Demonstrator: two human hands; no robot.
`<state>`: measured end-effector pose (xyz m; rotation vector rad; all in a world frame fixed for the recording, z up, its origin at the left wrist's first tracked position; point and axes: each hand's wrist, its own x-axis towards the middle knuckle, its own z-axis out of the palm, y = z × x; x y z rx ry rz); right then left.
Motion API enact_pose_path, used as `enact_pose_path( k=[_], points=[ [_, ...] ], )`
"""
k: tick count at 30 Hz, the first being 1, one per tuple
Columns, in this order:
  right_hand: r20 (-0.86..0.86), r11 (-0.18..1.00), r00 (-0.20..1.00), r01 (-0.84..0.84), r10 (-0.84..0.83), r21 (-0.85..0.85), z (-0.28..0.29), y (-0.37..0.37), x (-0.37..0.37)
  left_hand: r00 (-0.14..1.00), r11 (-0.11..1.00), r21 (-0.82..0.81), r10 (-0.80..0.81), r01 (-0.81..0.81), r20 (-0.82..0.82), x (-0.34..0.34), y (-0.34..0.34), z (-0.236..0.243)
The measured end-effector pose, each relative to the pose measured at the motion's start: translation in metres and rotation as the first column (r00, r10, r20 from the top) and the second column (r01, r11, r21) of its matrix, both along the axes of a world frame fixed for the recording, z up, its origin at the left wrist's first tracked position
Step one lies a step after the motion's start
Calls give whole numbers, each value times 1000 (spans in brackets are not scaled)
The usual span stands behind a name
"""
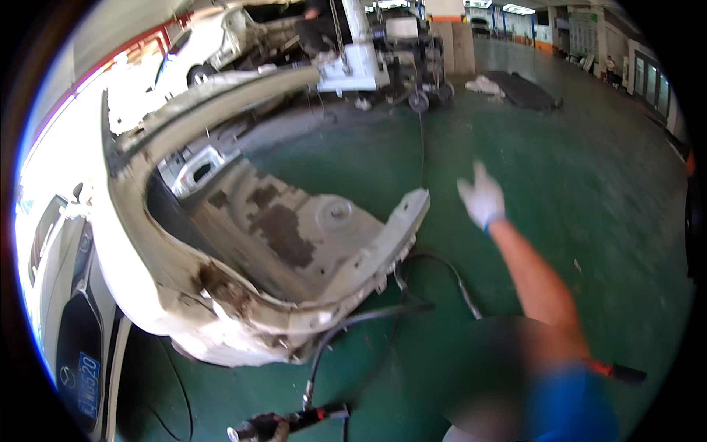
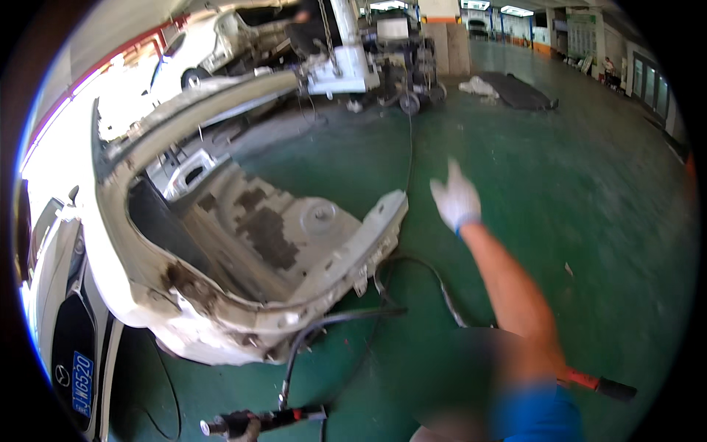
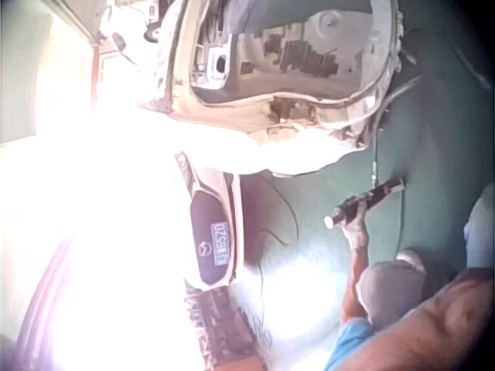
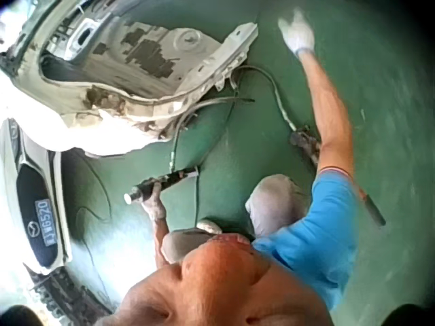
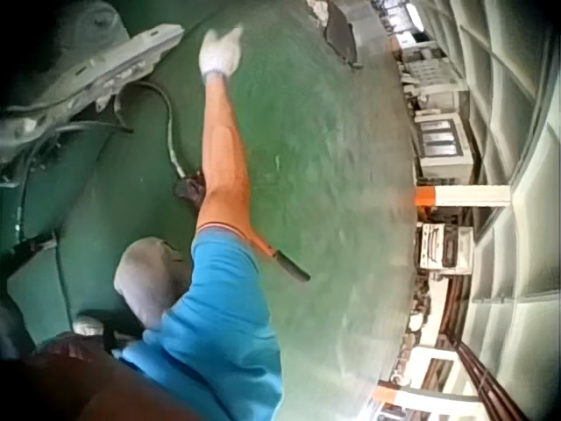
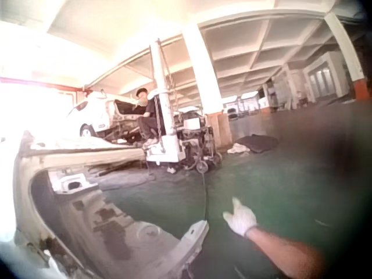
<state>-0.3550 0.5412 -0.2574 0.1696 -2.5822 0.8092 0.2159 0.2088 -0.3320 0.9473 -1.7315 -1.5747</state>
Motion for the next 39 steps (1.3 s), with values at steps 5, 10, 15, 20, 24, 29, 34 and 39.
enact_pose_path(
  k=[5,10,15,20,24,29,34,39],
  points=[
    [-136,673,789,-588,599,-448,191,-50,32,992,993,47,109,-112,62,-8,-17,-4],
    [382,24,-95,-955,919,-296,135,-126,211,982,976,124,-185,178,47,5,-45,-7],
    [945,-512,-203,-858,257,-45,-47,-201,328,969,959,145,-246,244,0,21,-52,-8],
    [909,-352,43,-914,414,203,-109,-239,306,952,947,154,-296,282,72,34,-49,-1],
    [908,-282,136,-923,396,261,-121,-276,283,938,937,113,-340,332,65,46,-62,-13],
    [976,-12,18,-1000,219,22,-169,-297,292,904,890,160,-424,426,-49,39,-76,-23],
    [752,510,-436,-555,494,-657,-232,-297,343,869,853,171,-474,493,-141,35,-82,-50],
    [589,568,-388,-181,709,-803,-258,-288,382,938,931,113,-345,346,-32,32,-59,-50]
  ],
)
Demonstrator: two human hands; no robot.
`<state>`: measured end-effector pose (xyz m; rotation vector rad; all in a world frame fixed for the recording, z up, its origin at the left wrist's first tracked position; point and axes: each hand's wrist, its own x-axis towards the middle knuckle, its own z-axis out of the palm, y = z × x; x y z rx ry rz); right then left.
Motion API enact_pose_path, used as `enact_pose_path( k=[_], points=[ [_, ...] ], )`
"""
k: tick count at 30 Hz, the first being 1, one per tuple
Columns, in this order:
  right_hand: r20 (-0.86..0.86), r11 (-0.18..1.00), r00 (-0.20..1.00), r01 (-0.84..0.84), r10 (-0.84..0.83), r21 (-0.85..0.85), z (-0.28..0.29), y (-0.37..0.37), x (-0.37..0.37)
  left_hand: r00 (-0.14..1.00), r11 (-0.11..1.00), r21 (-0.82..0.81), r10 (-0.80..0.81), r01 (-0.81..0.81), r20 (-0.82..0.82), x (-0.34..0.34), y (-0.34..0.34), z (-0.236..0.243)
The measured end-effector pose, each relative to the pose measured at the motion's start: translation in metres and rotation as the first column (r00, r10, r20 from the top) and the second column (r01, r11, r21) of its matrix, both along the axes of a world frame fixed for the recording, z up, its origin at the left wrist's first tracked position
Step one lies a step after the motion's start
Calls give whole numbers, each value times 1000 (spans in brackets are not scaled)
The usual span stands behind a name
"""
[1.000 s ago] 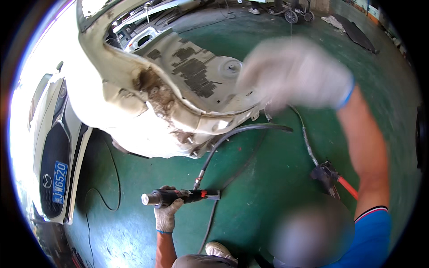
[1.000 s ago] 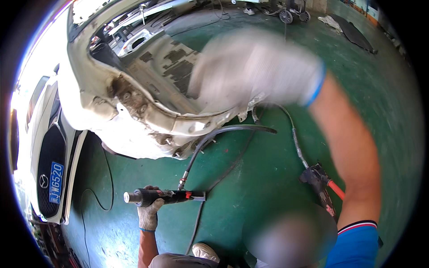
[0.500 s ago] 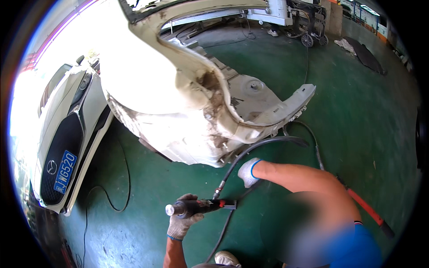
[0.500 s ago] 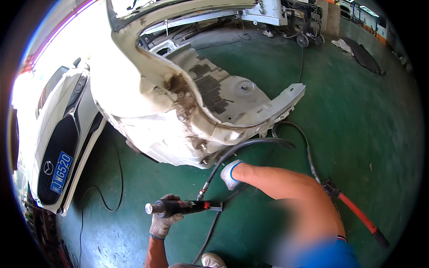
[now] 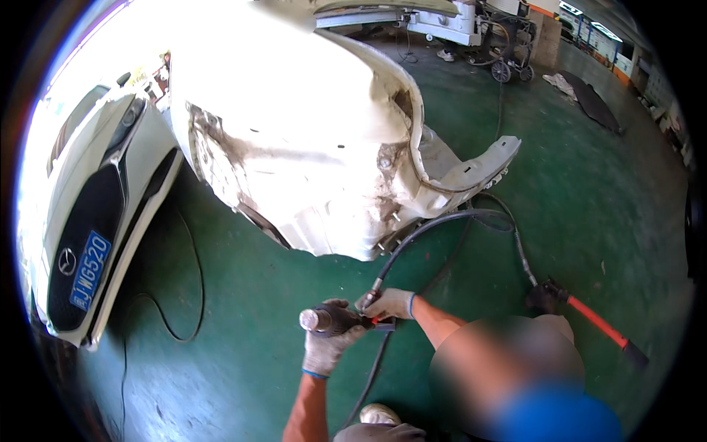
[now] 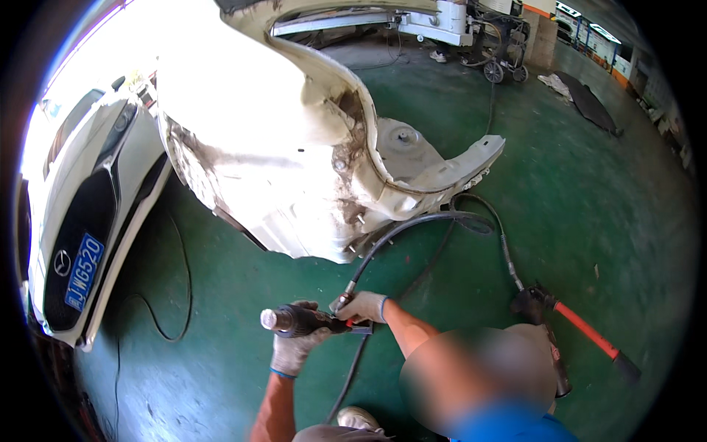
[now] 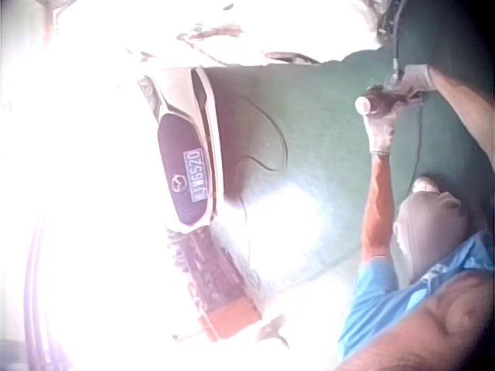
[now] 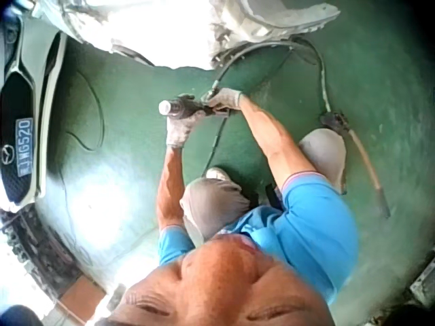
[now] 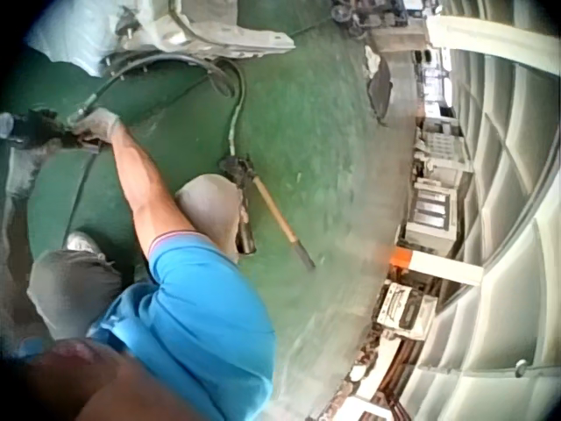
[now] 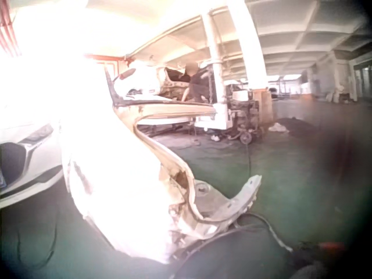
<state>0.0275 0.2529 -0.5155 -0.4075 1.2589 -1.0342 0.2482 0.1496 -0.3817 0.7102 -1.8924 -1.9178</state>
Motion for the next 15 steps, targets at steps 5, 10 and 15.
enact_pose_path(
  k=[5,10,15],
  points=[
    [-1,932,937,346,-349,-111,12,-1,53,986,986,1,168,-168,23,-1,22,15],
    [29,772,778,626,-628,-111,17,0,82,995,994,41,98,-99,35,-7,32,28],
    [52,693,713,695,-700,-192,28,13,72,996,997,-7,83,-82,36,-19,48,45]
  ],
)
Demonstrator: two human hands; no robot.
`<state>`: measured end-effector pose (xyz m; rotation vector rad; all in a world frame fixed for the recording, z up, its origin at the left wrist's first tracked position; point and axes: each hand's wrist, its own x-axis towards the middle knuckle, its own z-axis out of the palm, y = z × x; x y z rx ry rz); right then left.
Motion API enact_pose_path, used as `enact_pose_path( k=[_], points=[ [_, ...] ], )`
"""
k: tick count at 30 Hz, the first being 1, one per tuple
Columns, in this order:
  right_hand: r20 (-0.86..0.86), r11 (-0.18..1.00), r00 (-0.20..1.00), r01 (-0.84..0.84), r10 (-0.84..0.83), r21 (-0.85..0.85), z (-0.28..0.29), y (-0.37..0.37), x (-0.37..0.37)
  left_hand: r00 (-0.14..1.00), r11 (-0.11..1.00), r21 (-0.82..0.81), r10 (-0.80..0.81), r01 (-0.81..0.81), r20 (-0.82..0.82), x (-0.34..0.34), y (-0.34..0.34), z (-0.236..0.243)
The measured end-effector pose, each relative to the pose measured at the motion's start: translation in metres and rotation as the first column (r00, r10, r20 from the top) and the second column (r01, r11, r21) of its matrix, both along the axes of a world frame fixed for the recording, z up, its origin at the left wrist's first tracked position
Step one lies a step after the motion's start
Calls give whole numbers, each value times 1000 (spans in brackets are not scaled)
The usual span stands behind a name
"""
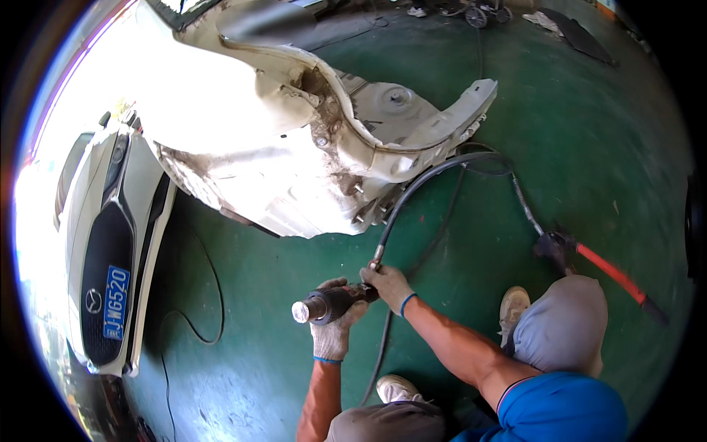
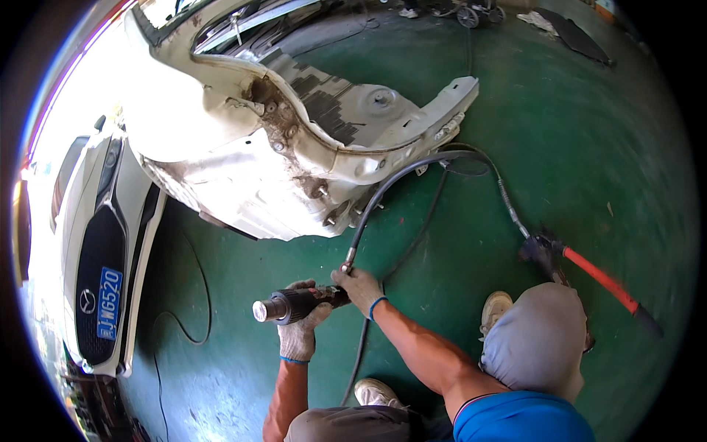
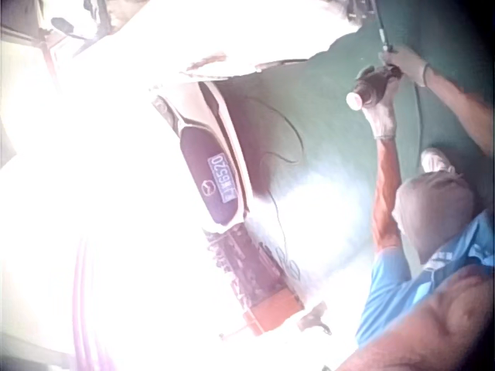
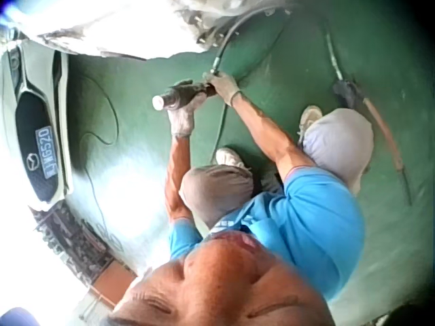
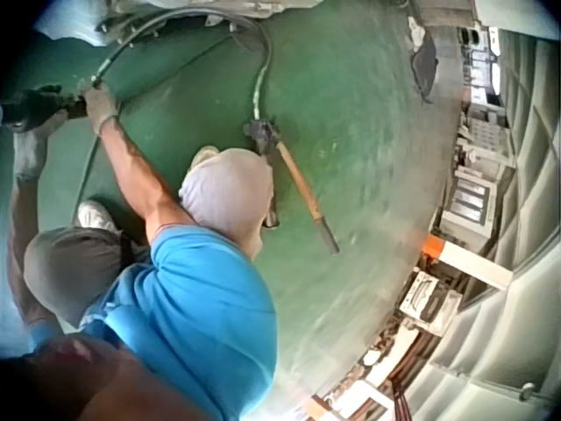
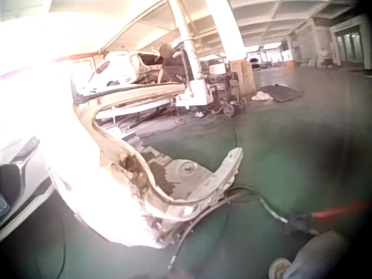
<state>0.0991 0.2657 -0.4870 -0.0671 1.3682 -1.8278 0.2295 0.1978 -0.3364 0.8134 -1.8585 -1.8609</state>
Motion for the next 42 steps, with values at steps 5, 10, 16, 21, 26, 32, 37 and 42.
enact_pose_path(
  k=[5,10,16,21,26,32,37,42],
  points=[
    [-140,989,990,38,-18,142,9,18,-39,999,999,7,-40,41,-10,-34,6,9],
    [-362,907,927,70,95,415,14,51,-49,999,989,147,-23,29,-46,-42,1,-17],
    [-368,565,805,50,465,823,13,85,-50,987,778,614,163,-136,11,-31,15,-86],
    [-294,382,763,68,576,922,-10,101,-56,921,613,698,337,-371,195,-39,36,-145],
    [-250,237,723,122,644,964,-26,98,-64,925,611,698,301,-373,231,-38,40,-170],
    [-217,232,647,63,731,971,17,109,-53,909,939,261,104,-223,402,39,8,-128],
    [-5,126,405,-272,914,954,175,109,-7,782,853,175,343,-491,521,181,-10,54],
    [-97,219,275,-460,957,860,334,151,21,606,678,282,300,-679,737,327,136,189]
  ],
)
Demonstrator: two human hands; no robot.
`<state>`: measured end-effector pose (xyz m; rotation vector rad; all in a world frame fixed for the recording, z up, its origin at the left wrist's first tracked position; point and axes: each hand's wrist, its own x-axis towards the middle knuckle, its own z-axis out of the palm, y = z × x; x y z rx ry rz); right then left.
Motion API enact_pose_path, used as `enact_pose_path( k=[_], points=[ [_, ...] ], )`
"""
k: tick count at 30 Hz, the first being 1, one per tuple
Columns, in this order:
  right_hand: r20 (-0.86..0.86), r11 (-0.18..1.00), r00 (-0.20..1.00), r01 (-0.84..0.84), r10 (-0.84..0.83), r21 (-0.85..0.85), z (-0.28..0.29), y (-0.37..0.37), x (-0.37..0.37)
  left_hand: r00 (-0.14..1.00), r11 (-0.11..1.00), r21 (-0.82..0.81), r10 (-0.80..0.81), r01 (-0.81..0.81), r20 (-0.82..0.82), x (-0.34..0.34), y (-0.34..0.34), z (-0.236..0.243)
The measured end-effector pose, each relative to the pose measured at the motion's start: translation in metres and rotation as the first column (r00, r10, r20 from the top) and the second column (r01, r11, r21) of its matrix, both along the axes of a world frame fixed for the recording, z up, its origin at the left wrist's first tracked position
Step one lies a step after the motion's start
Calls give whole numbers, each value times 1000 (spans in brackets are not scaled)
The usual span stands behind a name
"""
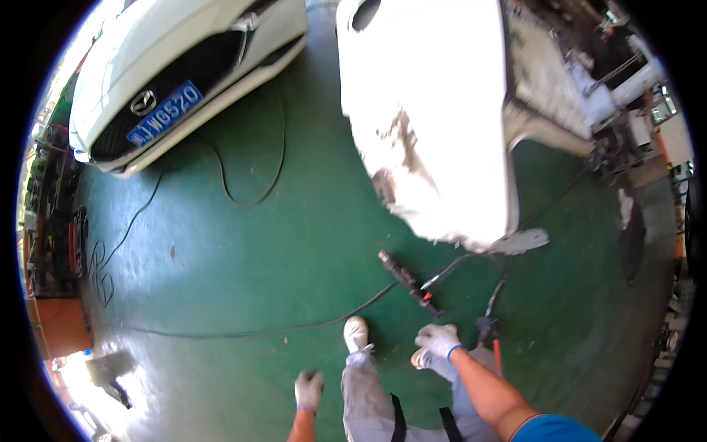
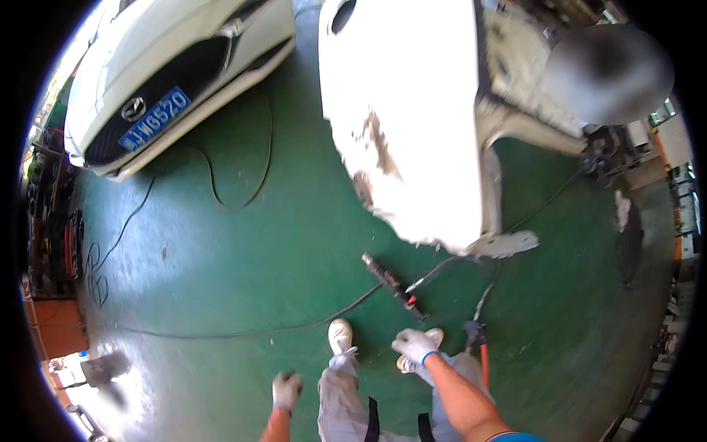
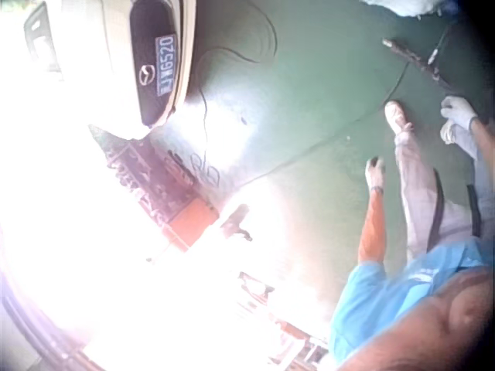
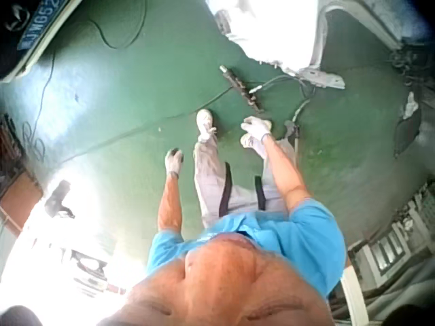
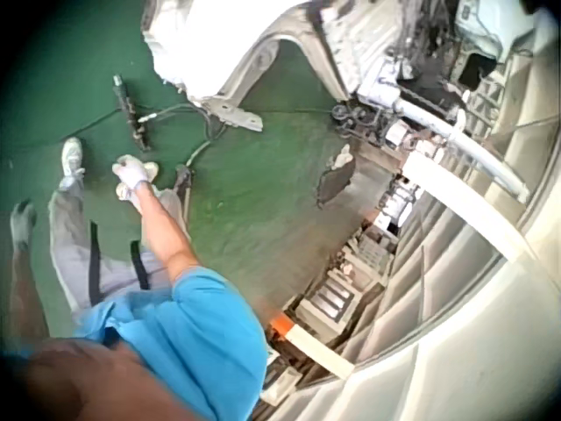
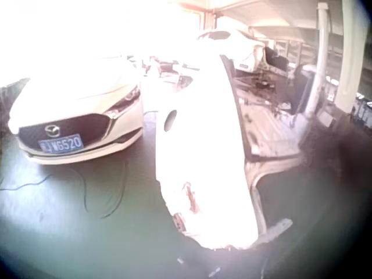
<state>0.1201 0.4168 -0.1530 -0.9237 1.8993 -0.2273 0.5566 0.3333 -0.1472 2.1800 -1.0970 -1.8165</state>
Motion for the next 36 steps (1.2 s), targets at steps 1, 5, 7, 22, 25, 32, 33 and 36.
enact_pose_path(
  k=[1,5,7,22,25,32,33,36],
  points=[
    [40,991,995,-97,94,92,22,11,14,998,998,55,-47,44,49,16,22,51],
    [75,896,932,-362,355,258,108,-44,25,953,841,462,186,-280,240,125,156,125],
    [46,848,895,-436,444,300,205,-75,30,955,852,435,231,-292,188,137,124,151],
    [-206,933,911,-357,358,42,302,-247,146,901,898,234,411,-373,-140,223,-21,224],
    [-154,849,835,-517,528,111,263,-295,179,796,801,254,586,-542,-152,273,8,212],
    [-249,664,633,-586,733,464,186,-355,236,479,494,164,869,-854,-124,361,-26,241],
    [-334,874,832,-315,442,370,232,-388,284,414,413,90,910,-907,-8,374,-23,269],
    [-353,882,823,-472,445,12,300,-513,415,127,129,8,984,-992,-126,419,-37,316]
  ],
)
